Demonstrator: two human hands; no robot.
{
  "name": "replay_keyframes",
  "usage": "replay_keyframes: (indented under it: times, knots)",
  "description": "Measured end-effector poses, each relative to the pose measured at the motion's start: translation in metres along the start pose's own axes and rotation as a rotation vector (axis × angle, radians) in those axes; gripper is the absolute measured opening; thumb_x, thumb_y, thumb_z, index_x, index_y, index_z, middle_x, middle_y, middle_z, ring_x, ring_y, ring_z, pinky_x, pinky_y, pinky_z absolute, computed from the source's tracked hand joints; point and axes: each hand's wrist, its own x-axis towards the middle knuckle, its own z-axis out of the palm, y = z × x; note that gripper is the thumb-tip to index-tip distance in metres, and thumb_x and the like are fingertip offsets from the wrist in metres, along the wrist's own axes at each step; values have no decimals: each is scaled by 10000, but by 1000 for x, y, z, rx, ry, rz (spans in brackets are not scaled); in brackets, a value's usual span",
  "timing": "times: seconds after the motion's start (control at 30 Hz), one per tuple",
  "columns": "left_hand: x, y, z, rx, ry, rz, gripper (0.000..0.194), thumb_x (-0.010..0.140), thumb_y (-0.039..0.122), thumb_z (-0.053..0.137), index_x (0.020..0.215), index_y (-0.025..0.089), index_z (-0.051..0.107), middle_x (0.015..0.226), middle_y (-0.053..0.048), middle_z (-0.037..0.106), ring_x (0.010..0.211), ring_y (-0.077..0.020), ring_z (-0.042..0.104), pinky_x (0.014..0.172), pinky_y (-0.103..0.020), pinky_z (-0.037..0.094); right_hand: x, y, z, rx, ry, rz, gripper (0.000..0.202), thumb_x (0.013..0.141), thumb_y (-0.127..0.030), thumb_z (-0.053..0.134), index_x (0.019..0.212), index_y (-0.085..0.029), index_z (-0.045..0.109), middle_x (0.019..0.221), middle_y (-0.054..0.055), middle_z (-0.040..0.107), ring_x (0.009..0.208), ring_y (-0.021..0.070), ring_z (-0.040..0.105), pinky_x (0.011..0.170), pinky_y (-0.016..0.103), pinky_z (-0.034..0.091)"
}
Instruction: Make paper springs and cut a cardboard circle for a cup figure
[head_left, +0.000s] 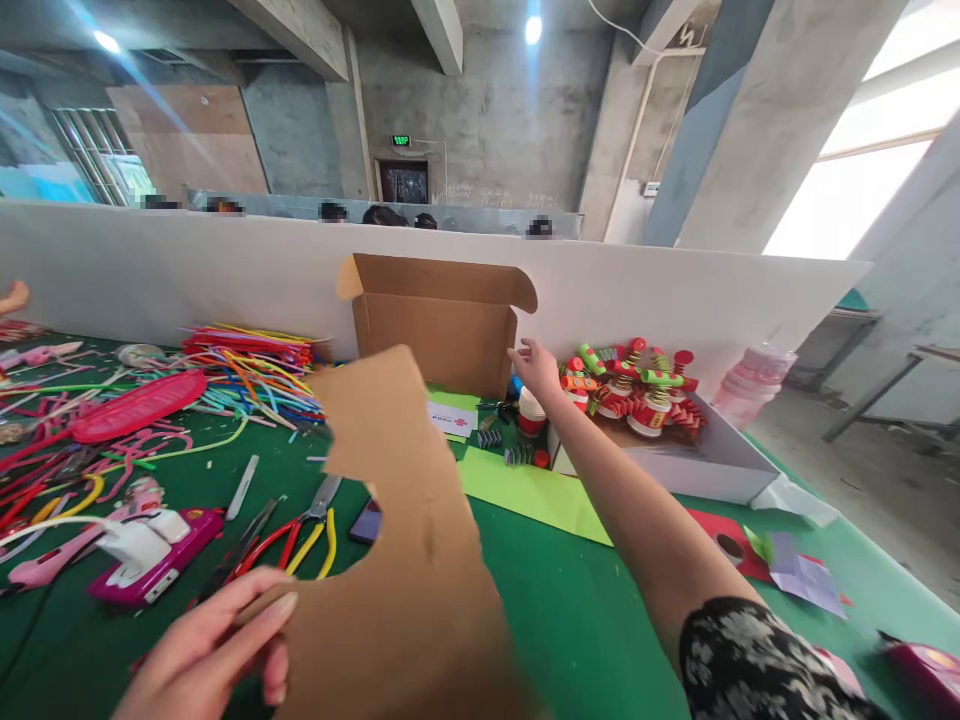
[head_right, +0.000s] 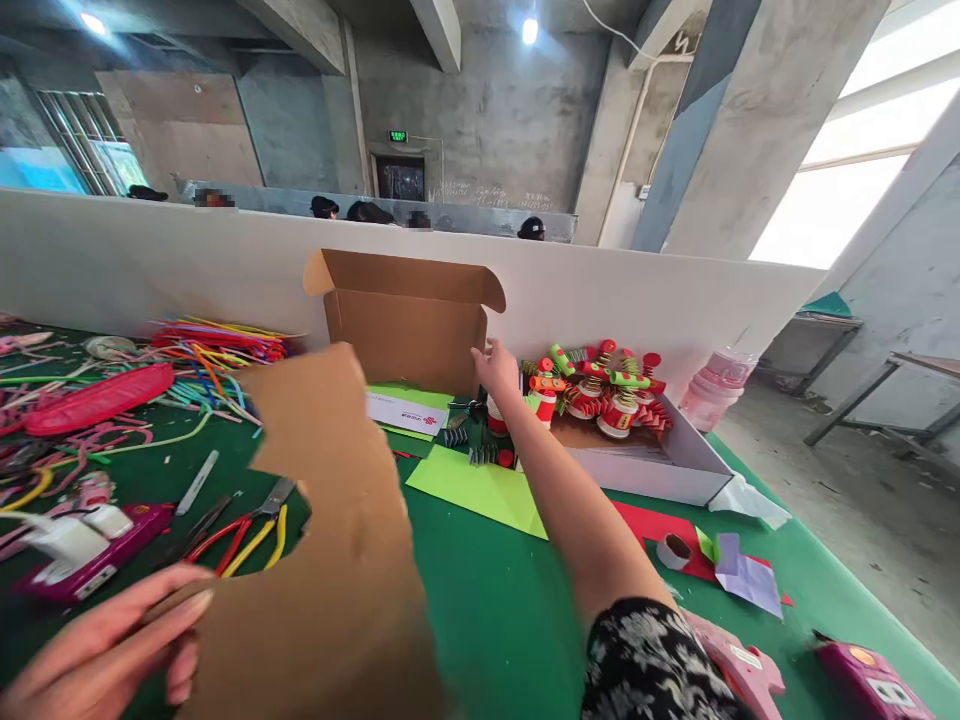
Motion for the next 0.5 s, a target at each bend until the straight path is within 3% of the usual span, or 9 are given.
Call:
replay_keyframes:
  times: [0.07, 0.1, 0.17, 0.27, 0.4, 0.5]
  knots:
    - [4, 12, 18, -136, -122, 28, 447, 552, 696, 690, 688, 277, 614, 487, 39, 486, 454, -175, 511, 471, -338, 482, -43, 9, -16, 111, -108, -4, 418, 1000, -465, 413, 1214, -165, 610, 1110, 100, 724, 965, 184, 698, 867, 299, 538]
    - [6, 19, 27, -203, -165, 55, 426, 544, 635, 732, 677, 252, 602, 529, 47, 483, 430, -145, 493, 436, -309, 455, -67, 16, -25, 362, -253, 55, 529, 993, -556, 349, 1220, -153, 607, 1112, 122, 722, 937, 188, 706, 850, 311, 553]
    - [11, 34, 45, -288, -272, 108, 408, 569, 570, 751, 690, 216, 588, 557, 64, 454, 416, -116, 494, 421, -274, 443, -116, 32, -42, 746, -474, 174, 667, 918, -706, 356, 1198, -163, 623, 1127, 140, 717, 962, 205, 706, 861, 329, 561]
    - [15, 50, 72, -324, -380, 177, 385, 618, 522, 737, 702, 195, 552, 538, 80, 436, 407, -100, 500, 424, -247, 452, -176, 54, -66, 926, -665, 257, 681, 825, -758, 482, 1139, -185, 676, 1103, 121, 734, 1000, 234, 704, 843, 334, 560]
    - [16, 58, 99, -230, -527, 230, 386, 645, 523, 725, 728, 192, 543, 528, 84, 446, 413, -103, 514, 430, -247, 476, -214, 75, -79, 921, -702, 339, 499, 642, -511, 836, 1000, -180, 729, 990, 97, 769, 880, 243, 730, 787, 334, 571]
    - [37, 66, 96, 18, -590, 312, 418, 706, 575, 657, 843, 182, 615, 628, 19, 579, 527, -152, 609, 436, -248, 482, -220, 93, -75, 978, -589, 365, 492, 560, -438, 899, 937, -168, 736, 899, 95, 778, 788, 230, 735, 748, 323, 578]
